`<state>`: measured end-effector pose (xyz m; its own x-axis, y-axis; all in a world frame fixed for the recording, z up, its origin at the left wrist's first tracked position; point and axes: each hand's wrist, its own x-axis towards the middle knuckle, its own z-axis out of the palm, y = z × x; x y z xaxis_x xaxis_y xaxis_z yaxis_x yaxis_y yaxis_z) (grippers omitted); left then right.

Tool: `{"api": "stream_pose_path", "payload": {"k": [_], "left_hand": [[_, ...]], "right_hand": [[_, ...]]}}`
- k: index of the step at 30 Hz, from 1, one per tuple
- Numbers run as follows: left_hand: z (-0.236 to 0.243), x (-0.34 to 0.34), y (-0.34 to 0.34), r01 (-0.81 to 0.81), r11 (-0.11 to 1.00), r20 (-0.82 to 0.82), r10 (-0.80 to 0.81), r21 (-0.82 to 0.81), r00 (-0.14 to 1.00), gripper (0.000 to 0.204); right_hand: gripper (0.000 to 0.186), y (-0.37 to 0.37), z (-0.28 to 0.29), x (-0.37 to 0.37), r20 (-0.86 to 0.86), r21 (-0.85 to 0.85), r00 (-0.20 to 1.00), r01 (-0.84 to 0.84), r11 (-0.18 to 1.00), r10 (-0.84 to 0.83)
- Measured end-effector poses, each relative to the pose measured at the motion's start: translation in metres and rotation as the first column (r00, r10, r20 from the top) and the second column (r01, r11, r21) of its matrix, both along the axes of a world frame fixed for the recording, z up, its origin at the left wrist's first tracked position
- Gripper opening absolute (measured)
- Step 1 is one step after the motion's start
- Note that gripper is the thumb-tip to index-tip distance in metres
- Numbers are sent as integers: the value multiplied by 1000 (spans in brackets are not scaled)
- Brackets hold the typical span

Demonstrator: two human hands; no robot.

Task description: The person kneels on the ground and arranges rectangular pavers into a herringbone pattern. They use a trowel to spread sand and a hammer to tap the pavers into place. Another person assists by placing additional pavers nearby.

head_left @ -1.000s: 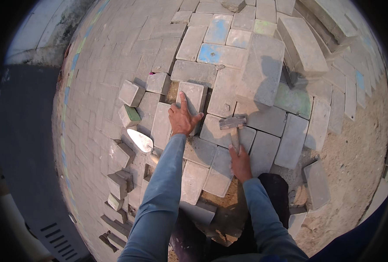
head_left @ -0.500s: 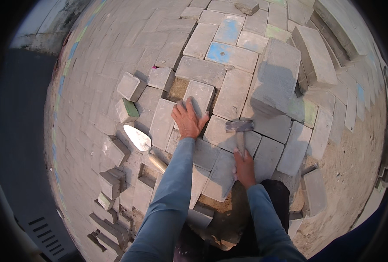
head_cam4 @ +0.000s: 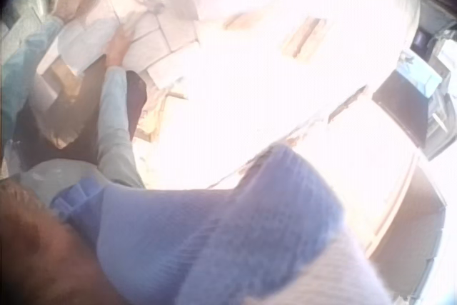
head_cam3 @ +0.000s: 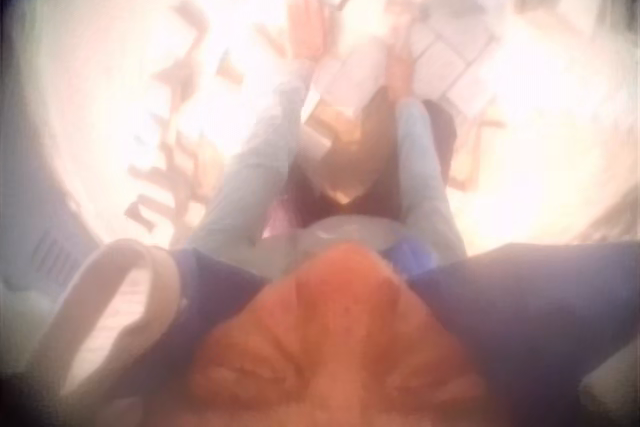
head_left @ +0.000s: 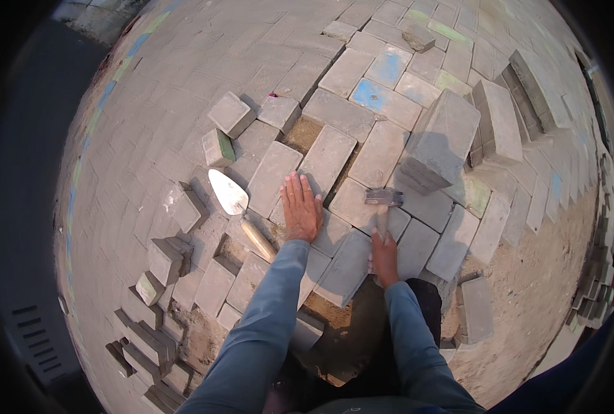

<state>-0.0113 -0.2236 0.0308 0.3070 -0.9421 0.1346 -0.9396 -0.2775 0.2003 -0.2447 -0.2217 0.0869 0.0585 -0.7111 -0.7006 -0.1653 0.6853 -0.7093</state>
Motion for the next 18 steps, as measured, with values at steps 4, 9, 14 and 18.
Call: {"api": "stream_pose_path", "payload": {"k": [4, 9, 14, 18], "left_hand": [[20, -42, 125, -91, 995, -202, 100, 50, 974, 68], [5, -39, 180, -125, 980, -164, 150, 156, 975, 67], [2, -43, 170, -124, 971, -181, 162, 204, 970, 66], [5, -44, 164, -112, 975, -246, 158, 190, 956, 65]], "right_hand": [[29, -9, 21, -10, 216, -15, 976, 4, 1000, -1], [26, -21, 65, 29, 142, -415, 965, -143, 898, 220], [26, -107, 38, 81, -577, -687, 797, -592, 422, 178], [31, -160, -21, 97, -864, -339, 437, -872, 354, 250]]}}
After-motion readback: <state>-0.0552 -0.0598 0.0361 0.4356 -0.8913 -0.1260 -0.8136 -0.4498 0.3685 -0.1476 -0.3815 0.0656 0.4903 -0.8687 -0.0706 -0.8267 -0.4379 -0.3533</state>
